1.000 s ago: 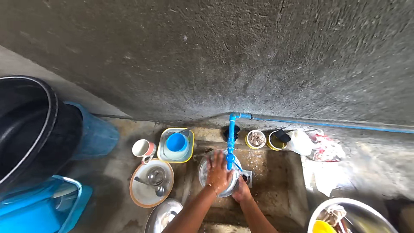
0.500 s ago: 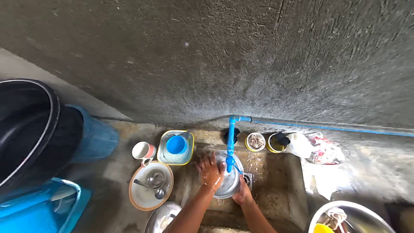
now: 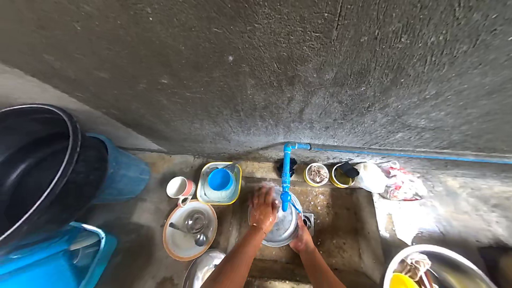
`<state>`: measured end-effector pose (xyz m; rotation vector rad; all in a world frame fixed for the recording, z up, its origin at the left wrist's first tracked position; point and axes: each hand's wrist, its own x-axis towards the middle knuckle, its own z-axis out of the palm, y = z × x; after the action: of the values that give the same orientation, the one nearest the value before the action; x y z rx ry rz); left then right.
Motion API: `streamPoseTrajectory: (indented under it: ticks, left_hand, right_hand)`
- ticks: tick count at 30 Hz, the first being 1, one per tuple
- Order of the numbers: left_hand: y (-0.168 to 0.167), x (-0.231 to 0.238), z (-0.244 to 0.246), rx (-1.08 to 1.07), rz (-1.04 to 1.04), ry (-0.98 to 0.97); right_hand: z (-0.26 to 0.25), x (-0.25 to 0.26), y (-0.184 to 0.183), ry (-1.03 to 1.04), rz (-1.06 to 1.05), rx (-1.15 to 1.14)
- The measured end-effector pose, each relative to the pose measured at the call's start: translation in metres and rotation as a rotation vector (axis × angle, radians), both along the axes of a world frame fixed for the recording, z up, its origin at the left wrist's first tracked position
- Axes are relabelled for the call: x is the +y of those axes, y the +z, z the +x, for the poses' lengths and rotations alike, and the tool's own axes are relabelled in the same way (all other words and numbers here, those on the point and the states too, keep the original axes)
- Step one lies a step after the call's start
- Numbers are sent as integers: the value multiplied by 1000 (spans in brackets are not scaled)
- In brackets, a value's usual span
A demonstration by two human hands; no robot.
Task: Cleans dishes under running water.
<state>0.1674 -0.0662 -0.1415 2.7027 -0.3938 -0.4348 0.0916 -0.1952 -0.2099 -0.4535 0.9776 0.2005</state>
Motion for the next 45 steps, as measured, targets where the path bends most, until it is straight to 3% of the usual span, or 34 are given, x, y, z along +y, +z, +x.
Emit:
streamPoseTrajectory:
  ticks: [2,5,6,9,10,14,15,17,19,21,23,25,26,28,30,33,35,38,42,45]
  left_hand:
    - [7,-6,-5,88,8,-52]
    - [-1,-1,-19,29,-73,-459]
    - [-2,1,-16,46,-70,-428]
    - [1,-7,-4,44,5,67]
    - [5,-12,-5,54,13,87]
    - [-7,-7,-29,-29,-141,-456]
    - [-11,-4,-27,-46,-197,-397]
    - [-12,-3,-9,43,-320,-27]
    - [-4,-10,17,361,-482,309]
    - [0,-18,34,685,-565,387]
    - [-3,-30,36,841,-581,416]
    - [-9,-40,24,812,-612,509]
    - [-4,-41,17,793,-653,541]
    - [-2,-31,6,766,-718,537]
    - [-7,-14,-11,738,-825,441]
    - [-4,10,-29,621,-829,302]
    - [3,22,-34,528,-806,253]
    - [6,35,-42,405,-752,209]
    - [3,41,-38,358,-569,232]
    - [11,45,-46,324,-527,238]
  right_hand:
    - [0,1,-3,1,11,-36]
    - [0,2,-3,-2,23,-61]
    - [0,2,0,-7,29,-49]
    - [-1,4,4,-21,32,-12]
    - [0,4,5,-24,32,-11]
    - [-5,-3,10,-64,-8,-65]
    - [-7,-9,14,-83,-58,-50]
    - [-8,-28,25,-58,-215,-1]
    - [-11,-46,47,59,-533,51]
    - [-18,-57,71,313,-931,42]
    - [-25,-59,86,719,-1256,-38]
    - [-27,-49,96,1135,-1286,-135]
    - [-27,-46,91,1235,-1223,-229]
    - [-22,-37,77,1146,-1194,-392]
    - [-4,-22,74,934,-1354,-467]
    - [31,1,62,875,-1570,-568]
    - [52,1,49,943,-1390,-450]
    - [70,-3,35,872,-1126,-206]
    - [61,38,63,1087,-1343,-422]
    - [70,23,32,936,-1124,-279]
